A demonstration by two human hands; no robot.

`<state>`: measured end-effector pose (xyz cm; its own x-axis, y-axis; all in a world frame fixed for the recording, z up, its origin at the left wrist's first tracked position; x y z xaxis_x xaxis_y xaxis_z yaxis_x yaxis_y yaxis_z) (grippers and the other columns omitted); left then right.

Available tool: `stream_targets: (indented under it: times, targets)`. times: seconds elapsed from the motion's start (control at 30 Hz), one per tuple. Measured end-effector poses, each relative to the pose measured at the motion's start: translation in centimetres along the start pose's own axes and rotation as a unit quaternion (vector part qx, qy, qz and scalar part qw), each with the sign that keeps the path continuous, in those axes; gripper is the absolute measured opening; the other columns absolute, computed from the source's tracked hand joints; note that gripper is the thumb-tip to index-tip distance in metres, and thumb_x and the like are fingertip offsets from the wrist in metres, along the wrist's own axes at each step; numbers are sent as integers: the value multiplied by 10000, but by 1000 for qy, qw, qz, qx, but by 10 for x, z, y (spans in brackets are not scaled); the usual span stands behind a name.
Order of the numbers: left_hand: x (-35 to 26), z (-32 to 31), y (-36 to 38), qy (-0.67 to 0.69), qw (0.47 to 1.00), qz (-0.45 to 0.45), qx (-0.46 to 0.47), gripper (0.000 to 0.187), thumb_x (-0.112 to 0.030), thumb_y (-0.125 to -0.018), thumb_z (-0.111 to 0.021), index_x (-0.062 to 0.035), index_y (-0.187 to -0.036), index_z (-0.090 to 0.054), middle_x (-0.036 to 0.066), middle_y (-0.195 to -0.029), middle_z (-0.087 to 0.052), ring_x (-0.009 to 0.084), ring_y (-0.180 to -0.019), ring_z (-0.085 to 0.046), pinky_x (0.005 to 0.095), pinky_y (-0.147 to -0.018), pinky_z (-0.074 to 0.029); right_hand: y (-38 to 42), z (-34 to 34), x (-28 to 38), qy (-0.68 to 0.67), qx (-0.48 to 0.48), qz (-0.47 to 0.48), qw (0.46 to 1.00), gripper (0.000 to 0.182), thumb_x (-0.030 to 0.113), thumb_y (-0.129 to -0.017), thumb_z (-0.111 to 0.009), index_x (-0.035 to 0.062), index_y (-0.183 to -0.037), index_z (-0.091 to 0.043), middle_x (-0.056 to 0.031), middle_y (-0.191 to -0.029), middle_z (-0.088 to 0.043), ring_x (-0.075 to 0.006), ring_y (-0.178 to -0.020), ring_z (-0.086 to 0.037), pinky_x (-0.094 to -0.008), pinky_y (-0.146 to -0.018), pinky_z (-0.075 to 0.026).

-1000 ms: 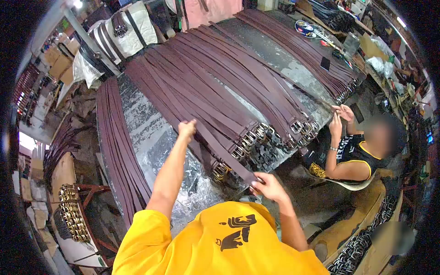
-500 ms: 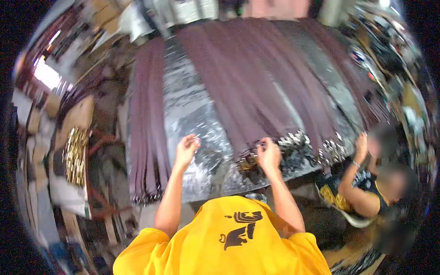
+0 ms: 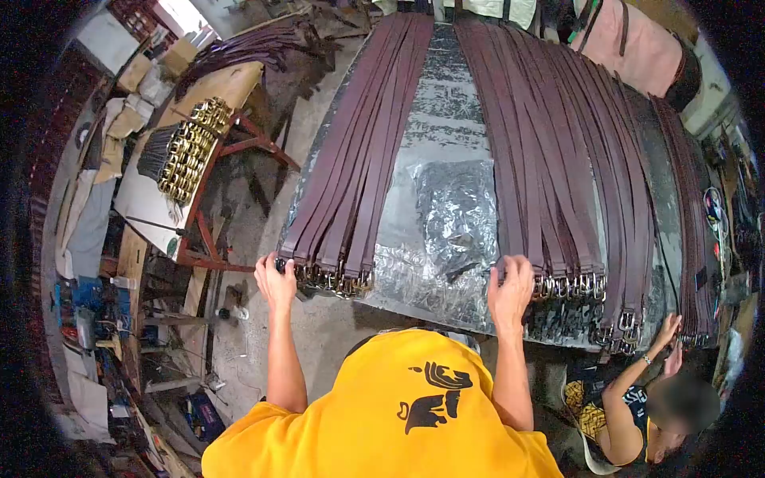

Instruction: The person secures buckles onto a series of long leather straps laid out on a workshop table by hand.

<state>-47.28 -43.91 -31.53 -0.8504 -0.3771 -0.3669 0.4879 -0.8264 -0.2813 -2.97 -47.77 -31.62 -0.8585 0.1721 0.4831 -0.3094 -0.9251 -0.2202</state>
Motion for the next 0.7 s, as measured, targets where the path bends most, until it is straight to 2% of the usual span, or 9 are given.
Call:
stream_targets:
  times: [0.07,0.13,0.3,0.33,0.37,0.4,0.43,0.57,0.7]
  targets:
    - [30,-21,-13,34,998,35,45,434,-217,-741,-700,-10,-1107,-591,207,-1192,-507,373,-1110,-465,425,-943,-381,6,-22,-4,-89,66,-23,994,188,113,-783,-617,0,-933,-609,-165,-922,-604,-327,-878,-582,-387,-765,-465]
    - [38,-22,-21,-20,996,9,83,426,-216,-734,-704,-15,-1093,-596,202,-1132,-539,375,-1070,-489,426,-927,-391,18,-47,-6,-70,122,15,990,182,123,-778,-618,15,-925,-628,-169,-901,-615,-335,-872,-596,-401,-773,-478]
    - [29,-10,-44,-60,992,-13,113,303,-164,-679,-731,-13,-920,-625,169,-904,-611,322,-888,-575,408,-801,-454,30,-85,5,-7,65,41,997,384,140,-775,-627,25,-1135,-555,-180,-1190,-490,-358,-1056,-498,-425,-873,-436]
    - [43,-16,-55,61,986,9,152,264,-144,-689,-722,-7,-889,-619,135,-836,-619,269,-785,-582,363,-725,-460,27,-88,10,0,23,47,999,387,145,-780,-628,32,-1142,-551,-179,-1162,-498,-357,-1024,-513,-429,-853,-443]
    - [58,-23,-67,180,965,33,189,226,-124,-699,-713,0,-858,-612,101,-768,-626,216,-682,-589,317,-650,-465,23,-90,11,7,-19,54,998,391,151,-784,-628,40,-1150,-548,-178,-1134,-505,-357,-992,-528,-433,-833,-450]
    - [68,-29,-77,326,912,38,246,146,-98,-753,-689,-9,-830,-603,33,-697,-604,120,-562,-531,231,-555,-410,19,-95,7,-12,21,38,999,388,160,-785,-631,43,-1144,-543,-178,-1111,-510,-361,-971,-537,-438,-817,-453]
    - [30,6,-75,367,883,88,279,97,-76,-802,-653,-17,-849,-592,-3,-717,-584,75,-577,-509,208,-541,-388,15,-103,1,-32,60,24,997,385,169,-786,-635,47,-1138,-538,-179,-1088,-514,-365,-950,-546,-442,-802,-457]
    - [-20,35,-75,557,737,120,362,275,-58,-809,-640,-3,-1053,-526,5,-768,-599,62,-609,-511,205,-582,-426,9,-104,7,3,114,-22,993,384,212,-780,-654,59,-1101,-510,-181,-1005,-522,-381,-891,-570,-454,-756,-468]
    - [-89,30,-20,638,596,177,455,353,-31,-810,-621,12,-1140,-504,53,-852,-622,89,-663,-546,207,-628,-453,9,-114,6,-27,128,-85,988,567,181,-735,-677,38,-1200,-386,-246,-1006,-576,-440,-895,-572,-492,-764,-465]
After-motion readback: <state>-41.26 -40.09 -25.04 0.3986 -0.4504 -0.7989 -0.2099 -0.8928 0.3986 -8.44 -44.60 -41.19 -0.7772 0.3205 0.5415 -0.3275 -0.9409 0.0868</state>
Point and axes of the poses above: each hand's wrist, its own y-axis away from the middle knuckle, its own z-axis out of the back of the hand, x = y × z, the point moved 1 cm from there along -y, towards the middle knuckle
